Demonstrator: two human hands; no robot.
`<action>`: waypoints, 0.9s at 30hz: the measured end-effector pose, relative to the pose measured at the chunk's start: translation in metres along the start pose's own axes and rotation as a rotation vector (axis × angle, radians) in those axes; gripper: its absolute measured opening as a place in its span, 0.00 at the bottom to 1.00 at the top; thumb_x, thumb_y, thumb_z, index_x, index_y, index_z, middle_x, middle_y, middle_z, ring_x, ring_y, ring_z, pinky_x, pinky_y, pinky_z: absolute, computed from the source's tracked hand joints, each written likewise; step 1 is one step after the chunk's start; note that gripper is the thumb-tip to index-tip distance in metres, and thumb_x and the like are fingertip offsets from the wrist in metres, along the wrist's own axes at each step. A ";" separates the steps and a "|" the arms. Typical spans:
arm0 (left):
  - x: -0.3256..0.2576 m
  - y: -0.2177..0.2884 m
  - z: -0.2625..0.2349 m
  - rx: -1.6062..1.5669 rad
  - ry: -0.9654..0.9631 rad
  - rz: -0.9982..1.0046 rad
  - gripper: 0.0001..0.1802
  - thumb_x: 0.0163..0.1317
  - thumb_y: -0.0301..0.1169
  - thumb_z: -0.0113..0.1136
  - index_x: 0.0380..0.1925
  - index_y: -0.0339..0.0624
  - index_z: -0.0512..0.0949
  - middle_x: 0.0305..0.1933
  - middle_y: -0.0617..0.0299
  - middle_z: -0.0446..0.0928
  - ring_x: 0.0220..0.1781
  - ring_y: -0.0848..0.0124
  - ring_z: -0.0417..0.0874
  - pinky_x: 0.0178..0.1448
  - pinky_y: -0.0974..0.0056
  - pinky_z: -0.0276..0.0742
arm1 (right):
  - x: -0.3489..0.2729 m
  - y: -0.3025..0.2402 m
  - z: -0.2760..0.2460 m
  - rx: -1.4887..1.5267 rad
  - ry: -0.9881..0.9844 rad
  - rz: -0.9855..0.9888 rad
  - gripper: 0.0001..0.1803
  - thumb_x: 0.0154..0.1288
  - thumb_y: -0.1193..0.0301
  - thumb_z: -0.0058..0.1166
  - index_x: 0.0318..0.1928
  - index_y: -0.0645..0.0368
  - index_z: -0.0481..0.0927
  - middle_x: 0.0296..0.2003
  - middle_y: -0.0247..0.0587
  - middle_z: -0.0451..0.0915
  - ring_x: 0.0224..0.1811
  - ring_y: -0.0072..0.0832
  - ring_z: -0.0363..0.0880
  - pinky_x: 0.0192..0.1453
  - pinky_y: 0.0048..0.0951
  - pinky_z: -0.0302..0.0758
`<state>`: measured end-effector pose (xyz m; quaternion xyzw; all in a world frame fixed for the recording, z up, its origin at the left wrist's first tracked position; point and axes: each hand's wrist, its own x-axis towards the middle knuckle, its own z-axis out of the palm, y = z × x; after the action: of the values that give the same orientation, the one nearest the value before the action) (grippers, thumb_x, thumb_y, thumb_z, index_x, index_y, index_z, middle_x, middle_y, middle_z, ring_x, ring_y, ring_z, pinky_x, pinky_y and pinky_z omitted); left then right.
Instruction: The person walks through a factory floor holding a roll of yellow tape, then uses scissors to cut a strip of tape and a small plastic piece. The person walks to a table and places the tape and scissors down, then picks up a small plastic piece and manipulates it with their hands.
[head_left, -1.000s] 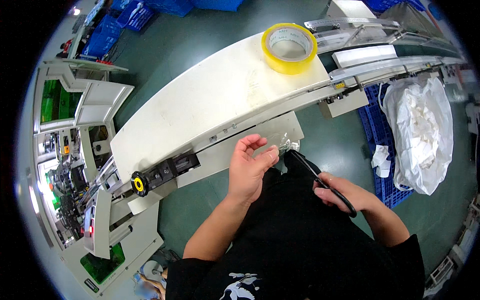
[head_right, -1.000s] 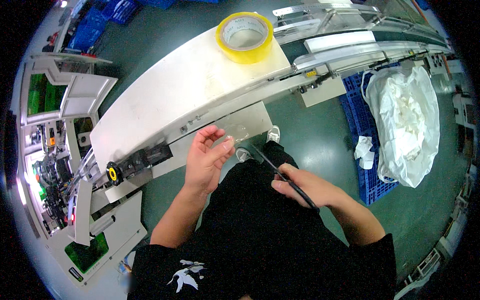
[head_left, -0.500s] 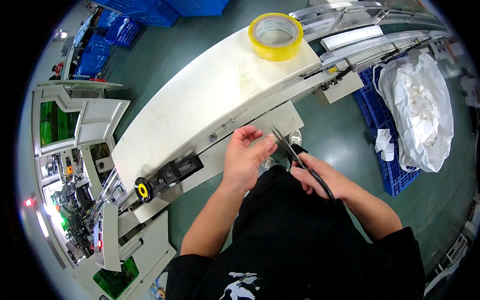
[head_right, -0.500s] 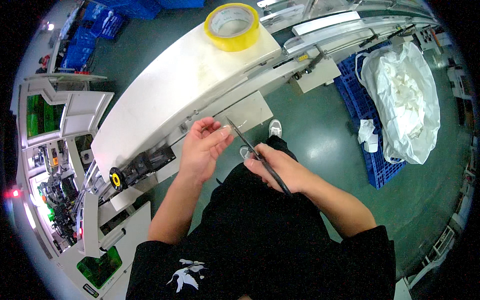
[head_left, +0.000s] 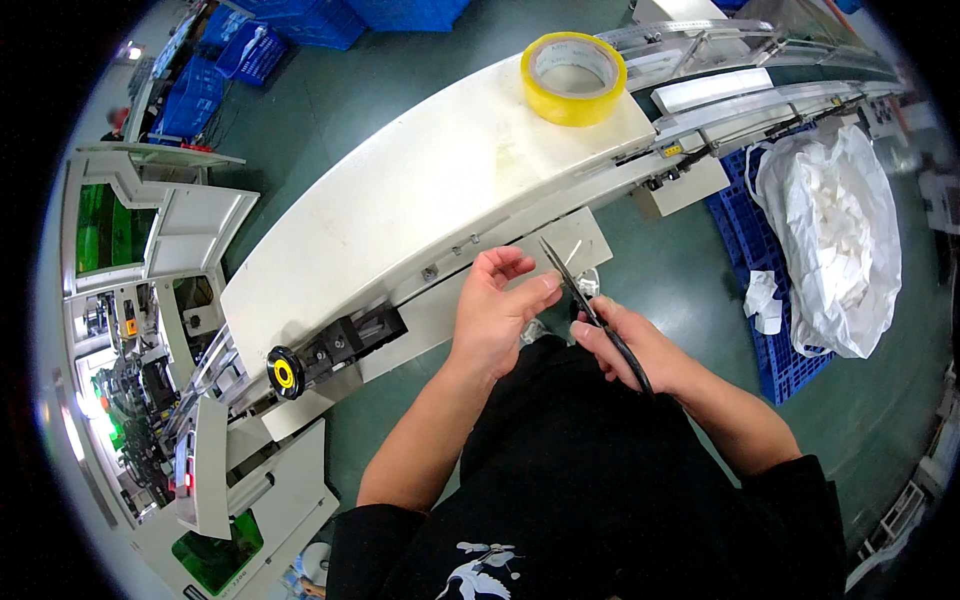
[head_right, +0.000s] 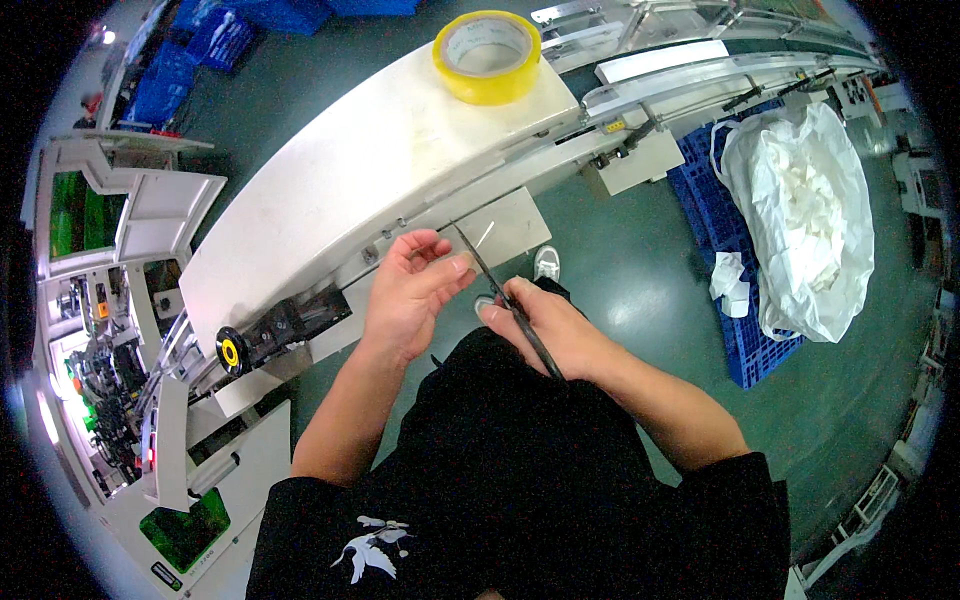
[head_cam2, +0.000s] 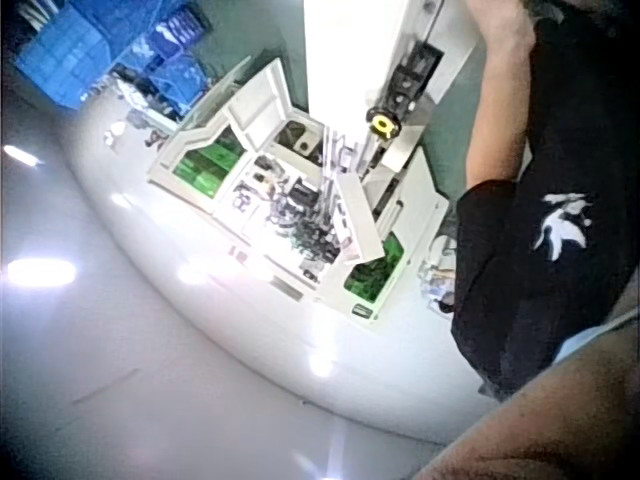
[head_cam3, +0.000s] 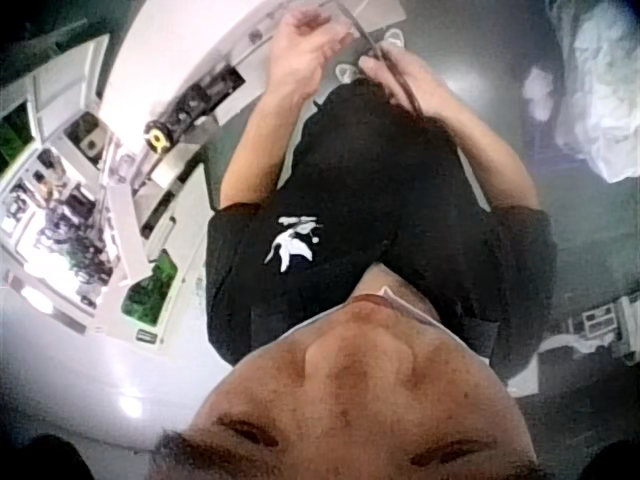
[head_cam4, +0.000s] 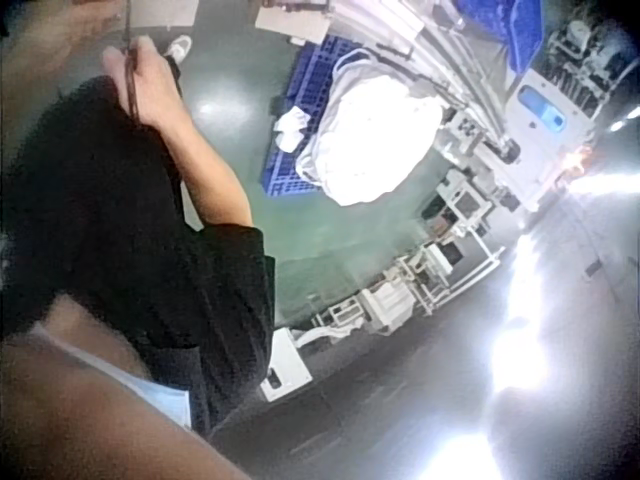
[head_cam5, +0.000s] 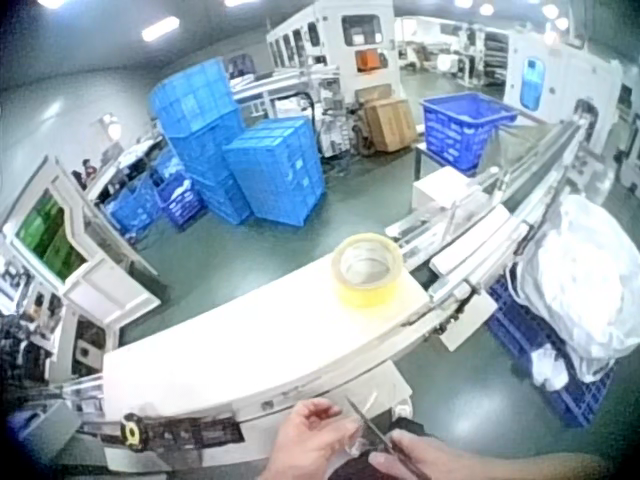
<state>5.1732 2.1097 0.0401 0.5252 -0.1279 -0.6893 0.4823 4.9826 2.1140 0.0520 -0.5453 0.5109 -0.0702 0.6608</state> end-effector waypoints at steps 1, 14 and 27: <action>0.000 0.001 0.000 0.008 0.004 0.001 0.24 0.56 0.19 0.66 0.50 0.41 0.66 0.51 0.58 0.68 0.48 0.66 0.78 0.55 0.58 0.82 | 0.002 0.000 0.000 -0.003 0.004 -0.005 0.23 0.70 0.52 0.52 0.41 0.63 0.73 0.24 0.44 0.75 0.27 0.32 0.74 0.35 0.34 0.72; 0.001 0.003 0.000 0.025 -0.004 -0.025 0.26 0.56 0.18 0.66 0.51 0.39 0.65 0.52 0.56 0.66 0.49 0.66 0.77 0.54 0.58 0.82 | 0.001 -0.012 0.002 -0.068 0.033 -0.052 0.20 0.72 0.56 0.50 0.39 0.63 0.73 0.25 0.47 0.75 0.28 0.33 0.74 0.35 0.35 0.72; 0.004 0.002 0.000 0.034 -0.011 -0.017 0.26 0.55 0.18 0.66 0.51 0.39 0.64 0.51 0.56 0.67 0.48 0.66 0.77 0.52 0.58 0.83 | 0.002 -0.004 0.012 0.062 0.039 -0.093 0.16 0.75 0.61 0.47 0.41 0.65 0.68 0.26 0.49 0.75 0.27 0.36 0.73 0.34 0.36 0.71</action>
<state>5.1744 2.1058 0.0390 0.5306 -0.1377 -0.6939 0.4670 4.9942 2.1187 0.0524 -0.5464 0.4953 -0.1271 0.6633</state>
